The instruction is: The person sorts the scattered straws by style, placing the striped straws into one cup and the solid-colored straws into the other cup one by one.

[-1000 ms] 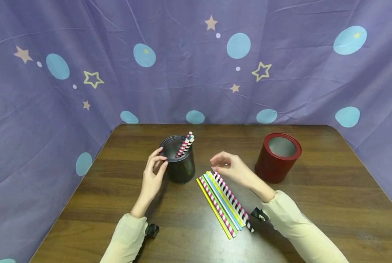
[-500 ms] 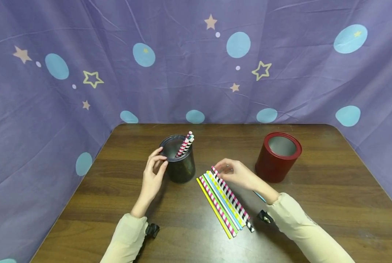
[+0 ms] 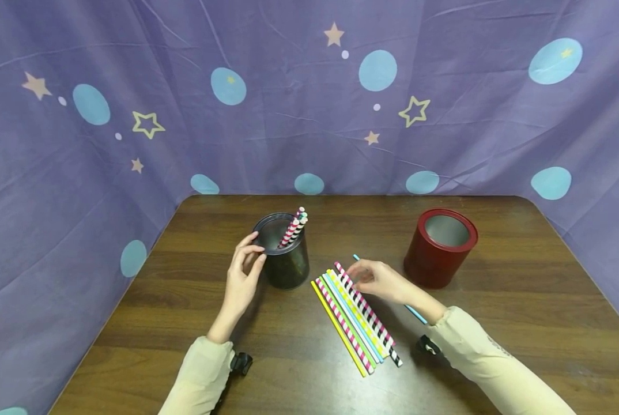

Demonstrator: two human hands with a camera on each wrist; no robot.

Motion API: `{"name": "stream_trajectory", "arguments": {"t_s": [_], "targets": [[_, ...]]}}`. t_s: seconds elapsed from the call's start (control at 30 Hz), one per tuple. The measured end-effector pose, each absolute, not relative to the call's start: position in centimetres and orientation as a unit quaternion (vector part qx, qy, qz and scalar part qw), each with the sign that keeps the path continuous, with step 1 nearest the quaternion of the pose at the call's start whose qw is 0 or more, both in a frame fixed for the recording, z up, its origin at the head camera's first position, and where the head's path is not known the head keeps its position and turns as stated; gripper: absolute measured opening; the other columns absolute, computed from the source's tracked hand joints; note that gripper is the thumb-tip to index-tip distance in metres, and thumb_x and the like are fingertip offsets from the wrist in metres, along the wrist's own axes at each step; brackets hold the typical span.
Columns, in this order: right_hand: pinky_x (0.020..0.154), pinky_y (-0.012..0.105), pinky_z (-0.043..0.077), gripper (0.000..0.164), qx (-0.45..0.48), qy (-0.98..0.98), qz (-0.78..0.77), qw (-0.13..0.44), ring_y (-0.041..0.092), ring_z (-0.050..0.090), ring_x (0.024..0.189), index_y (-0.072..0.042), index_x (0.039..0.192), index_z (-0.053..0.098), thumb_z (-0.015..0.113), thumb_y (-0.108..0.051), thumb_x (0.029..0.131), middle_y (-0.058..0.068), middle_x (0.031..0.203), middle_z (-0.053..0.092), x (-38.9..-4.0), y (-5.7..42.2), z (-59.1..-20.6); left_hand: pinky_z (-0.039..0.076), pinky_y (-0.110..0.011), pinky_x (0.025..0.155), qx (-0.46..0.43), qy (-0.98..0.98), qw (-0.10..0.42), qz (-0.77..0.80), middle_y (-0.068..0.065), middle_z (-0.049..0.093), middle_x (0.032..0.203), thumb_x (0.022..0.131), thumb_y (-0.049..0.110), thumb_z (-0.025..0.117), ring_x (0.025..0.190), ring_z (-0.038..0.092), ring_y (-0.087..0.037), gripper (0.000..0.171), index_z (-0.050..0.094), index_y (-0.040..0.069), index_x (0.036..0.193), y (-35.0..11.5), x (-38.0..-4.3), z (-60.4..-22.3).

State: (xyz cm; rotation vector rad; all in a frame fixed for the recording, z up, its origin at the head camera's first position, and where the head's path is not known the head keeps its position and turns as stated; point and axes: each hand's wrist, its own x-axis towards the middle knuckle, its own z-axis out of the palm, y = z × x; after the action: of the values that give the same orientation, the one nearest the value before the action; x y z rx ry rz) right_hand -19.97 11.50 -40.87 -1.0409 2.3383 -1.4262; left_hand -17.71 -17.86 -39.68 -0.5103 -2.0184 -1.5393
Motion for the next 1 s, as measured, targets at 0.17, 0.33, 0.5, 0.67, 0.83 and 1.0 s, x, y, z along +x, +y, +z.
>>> {"name": "stream_trajectory", "arguments": {"t_s": [0.17,0.33,0.5,0.67,0.83,1.0], "targets": [[0.065,0.028,0.050,0.023,-0.348,0.810,-0.459,0.106,0.017,0.060,0.076,0.005,0.101,0.056,0.057,-0.001,0.078,0.017,0.090,0.061,-20.0,11.6,-41.4,0.035,-0.024,0.097,-0.187,-0.751,0.271,-0.573,-0.029,0.040,0.125,0.082,-0.012,0.051,0.118,0.037,-0.038,0.014,0.049,-0.013,0.096,-17.9,-17.7,-39.7],[0.069,0.031,0.051,0.025,-0.319,0.827,-0.443,0.136,0.023,0.060,0.080,0.006,0.103,0.055,0.058,0.001,0.079,0.021,0.096,0.059,-19.9,11.7,-41.7,0.036,-0.024,0.097,-0.191,-0.747,0.274,-0.575,-0.030,0.040,0.124,0.081,-0.013,0.051,0.117,0.038,-0.038,0.013,0.049,-0.014,0.095,-17.8,-17.7,-39.7],[0.069,0.030,0.051,0.025,-0.315,0.826,-0.442,0.151,0.023,0.060,0.081,0.006,0.104,0.055,0.059,0.002,0.079,0.022,0.098,0.058,-19.9,11.9,-42.0,0.036,-0.026,0.097,-0.191,-0.750,0.276,-0.570,-0.029,0.041,0.124,0.082,-0.013,0.051,0.117,0.038,-0.038,0.013,0.050,-0.014,0.095,-17.8,-17.7,-39.6],[0.062,0.024,0.049,0.026,-0.314,0.830,-0.434,0.154,0.020,0.060,0.075,0.004,0.104,0.056,0.061,0.001,0.079,0.021,0.097,0.058,-20.1,12.1,-42.6,0.036,-0.024,0.097,-0.187,-0.752,0.275,-0.568,-0.030,0.041,0.124,0.082,-0.013,0.051,0.117,0.038,-0.039,0.013,0.050,-0.014,0.095,-17.8,-17.6,-39.5],[0.062,0.023,0.048,0.024,-0.314,0.841,-0.415,0.147,0.018,0.059,0.073,0.002,0.101,0.058,0.063,0.000,0.078,0.018,0.094,0.059,-20.4,12.2,-43.3,0.036,-0.021,0.096,-0.185,-0.753,0.275,-0.568,-0.030,0.041,0.123,0.081,-0.013,0.051,0.117,0.038,-0.040,0.013,0.050,-0.015,0.095,-17.8,-17.5,-39.5],[0.063,0.023,0.048,0.023,-0.313,0.845,-0.408,0.146,0.019,0.058,0.075,0.001,0.100,0.059,0.063,0.000,0.077,0.016,0.092,0.059,-20.4,12.2,-43.5,0.036,-0.023,0.097,-0.186,-0.753,0.274,-0.569,-0.030,0.041,0.124,0.082,-0.013,0.051,0.117,0.038,-0.039,0.013,0.050,-0.014,0.095,-17.8,-17.6,-39.6]]}}
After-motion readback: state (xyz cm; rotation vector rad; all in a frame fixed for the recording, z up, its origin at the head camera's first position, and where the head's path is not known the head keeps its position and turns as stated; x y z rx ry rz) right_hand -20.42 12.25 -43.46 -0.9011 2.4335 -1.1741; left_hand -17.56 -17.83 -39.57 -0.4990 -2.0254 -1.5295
